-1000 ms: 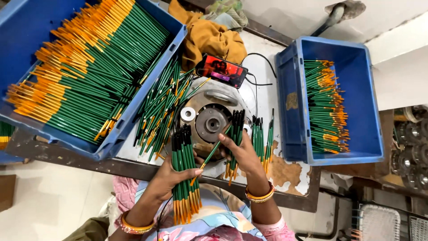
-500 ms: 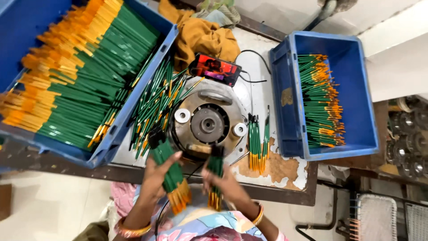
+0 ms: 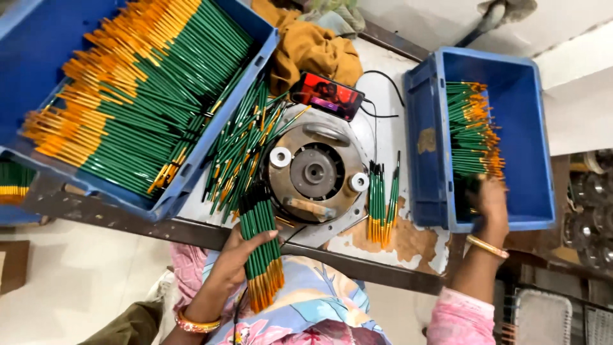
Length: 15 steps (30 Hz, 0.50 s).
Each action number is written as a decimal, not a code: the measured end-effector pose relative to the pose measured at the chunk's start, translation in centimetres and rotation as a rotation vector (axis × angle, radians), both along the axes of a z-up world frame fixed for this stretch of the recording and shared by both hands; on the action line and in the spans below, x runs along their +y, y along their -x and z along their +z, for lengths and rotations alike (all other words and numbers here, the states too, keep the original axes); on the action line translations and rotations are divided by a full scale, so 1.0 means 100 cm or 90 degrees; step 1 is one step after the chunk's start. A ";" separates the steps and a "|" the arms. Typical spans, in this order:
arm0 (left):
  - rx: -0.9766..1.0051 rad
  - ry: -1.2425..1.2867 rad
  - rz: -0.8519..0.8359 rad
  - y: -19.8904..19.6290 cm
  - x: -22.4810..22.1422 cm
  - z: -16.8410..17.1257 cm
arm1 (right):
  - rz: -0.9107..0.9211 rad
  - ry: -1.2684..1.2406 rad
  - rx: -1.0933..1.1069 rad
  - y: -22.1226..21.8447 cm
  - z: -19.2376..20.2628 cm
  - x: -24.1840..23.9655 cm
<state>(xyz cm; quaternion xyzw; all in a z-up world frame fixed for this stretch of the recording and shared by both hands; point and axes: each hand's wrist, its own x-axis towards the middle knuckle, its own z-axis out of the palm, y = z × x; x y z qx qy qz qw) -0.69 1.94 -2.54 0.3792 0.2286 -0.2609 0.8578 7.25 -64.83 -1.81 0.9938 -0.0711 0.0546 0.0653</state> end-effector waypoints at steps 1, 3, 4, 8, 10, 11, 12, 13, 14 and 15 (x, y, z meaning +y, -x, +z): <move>-0.014 -0.004 -0.024 0.000 0.001 0.000 | -0.031 -0.008 0.106 -0.001 -0.030 -0.035; -0.019 -0.001 -0.019 -0.002 0.000 -0.003 | 0.003 -0.056 0.111 -0.002 -0.015 -0.024; -0.021 -0.004 -0.025 -0.001 0.002 -0.004 | 0.027 -0.110 0.119 0.004 -0.012 -0.016; -0.045 0.022 -0.075 -0.014 -0.008 0.018 | 0.014 -0.110 -0.183 0.023 0.129 0.235; -0.139 -0.049 -0.135 -0.013 -0.016 0.025 | 0.055 -0.408 -0.259 0.027 0.141 0.321; -0.137 -0.047 -0.137 -0.012 -0.018 0.028 | 0.053 -0.407 -0.258 0.034 0.126 0.342; -0.194 -0.143 -0.187 -0.015 -0.018 0.032 | 0.186 -0.482 -0.001 0.037 0.111 0.364; -0.251 -0.240 -0.237 -0.017 -0.018 0.035 | 0.318 -0.542 0.259 0.040 0.095 0.387; -0.251 -0.239 -0.238 -0.018 -0.016 0.043 | 0.316 -0.542 0.259 0.040 0.098 0.396; -0.352 -0.310 -0.253 -0.019 -0.014 0.050 | 0.396 -0.568 0.222 0.040 0.101 0.405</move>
